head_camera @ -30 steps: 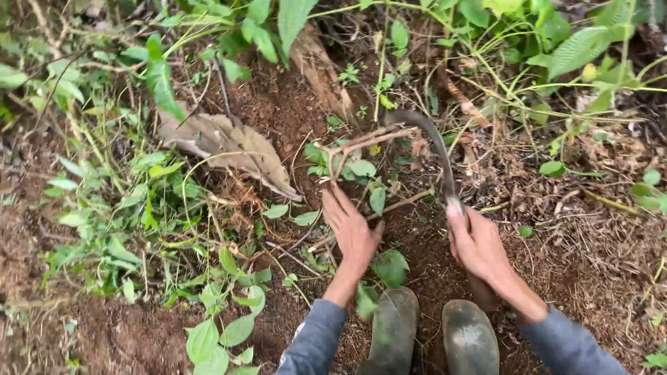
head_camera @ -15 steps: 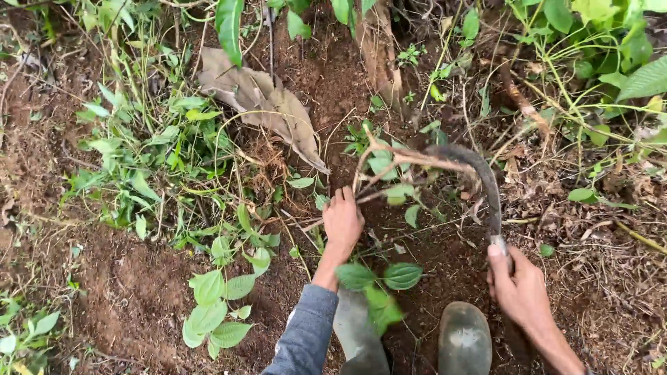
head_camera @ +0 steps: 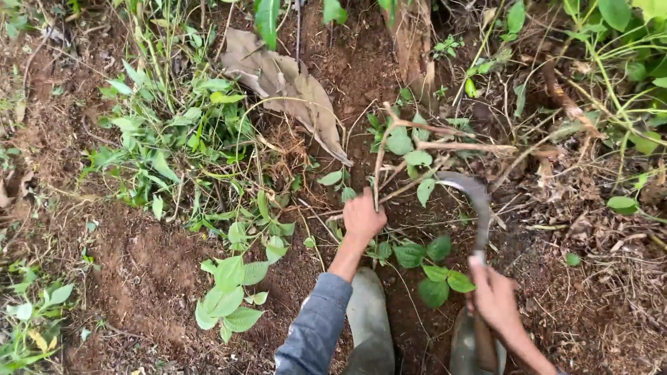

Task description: The person uses a sickle to cut and clear weeds and small branches from the ground. They repeatedly swing the tool to sever the vegetation and then gather the cut plants by hand, moving them aside to clear the area.

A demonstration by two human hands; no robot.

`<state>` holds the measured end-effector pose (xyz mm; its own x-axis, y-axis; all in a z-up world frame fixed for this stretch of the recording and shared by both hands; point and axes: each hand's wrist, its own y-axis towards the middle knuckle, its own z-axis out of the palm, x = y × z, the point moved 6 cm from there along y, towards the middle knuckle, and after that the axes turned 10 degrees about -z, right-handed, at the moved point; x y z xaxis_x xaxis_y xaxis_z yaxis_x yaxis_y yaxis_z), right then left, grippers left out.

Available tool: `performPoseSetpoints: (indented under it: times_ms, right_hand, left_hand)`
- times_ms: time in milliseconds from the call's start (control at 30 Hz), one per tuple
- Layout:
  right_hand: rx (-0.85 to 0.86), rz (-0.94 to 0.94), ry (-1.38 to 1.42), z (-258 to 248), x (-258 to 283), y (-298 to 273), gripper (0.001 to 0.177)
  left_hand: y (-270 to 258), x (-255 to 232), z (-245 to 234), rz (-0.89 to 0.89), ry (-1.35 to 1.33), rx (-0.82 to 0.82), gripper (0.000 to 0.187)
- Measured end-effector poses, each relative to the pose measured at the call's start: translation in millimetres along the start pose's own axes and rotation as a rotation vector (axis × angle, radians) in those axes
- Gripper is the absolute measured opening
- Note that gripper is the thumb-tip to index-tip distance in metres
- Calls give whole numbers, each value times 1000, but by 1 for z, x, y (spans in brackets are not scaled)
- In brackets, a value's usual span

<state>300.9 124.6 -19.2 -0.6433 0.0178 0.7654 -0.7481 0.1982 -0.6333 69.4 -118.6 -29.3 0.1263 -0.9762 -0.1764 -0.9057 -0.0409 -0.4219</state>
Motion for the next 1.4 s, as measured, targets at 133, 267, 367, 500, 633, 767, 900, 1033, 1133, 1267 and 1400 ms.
performPoseSetpoints:
  times_ms: [133,267,367,500,633,767,900,1033,1133,1267,1400]
  right_hand:
    - [200,-20,-124,59,38,19,46]
    - [308,-209,-320,106,155,1,52]
    - [352,-228,-392,132,199,11,50]
    - [397,-314,-387,159,240,34,45]
    - [354,-379,-382,173,201,95,48]
    - [103,-328,-240,148,186,100,40]
    - [-134,-446,-384,86,190,63,33]
    - [-169,-498,-487,4,169,15,34]
    - [-451,-626,-538,-61,121,-36,29]
    - [-734,-544,-445,-152,40,-112,28]
    - [-975,-110,114,-224,3,-133,42]
  left_hand:
    - [-11,9,-21,130,-39,-132,43]
    - [-41,16,-105,65,-83,-500,46]
    - [-31,36,-153,-94,-166,-597,51]
    - [10,64,-163,-253,-251,-676,66]
    - [44,71,-146,-346,-160,-470,53]
    - [70,88,-89,-266,194,-519,53]
    - [40,43,-141,-113,146,-707,82]
    - [10,-12,-170,-55,-6,-653,104]
    - [-30,-81,-187,406,-111,-702,58]
    - [-69,-169,-146,699,-384,-378,50]
    - [-132,-246,-69,950,-225,172,50]
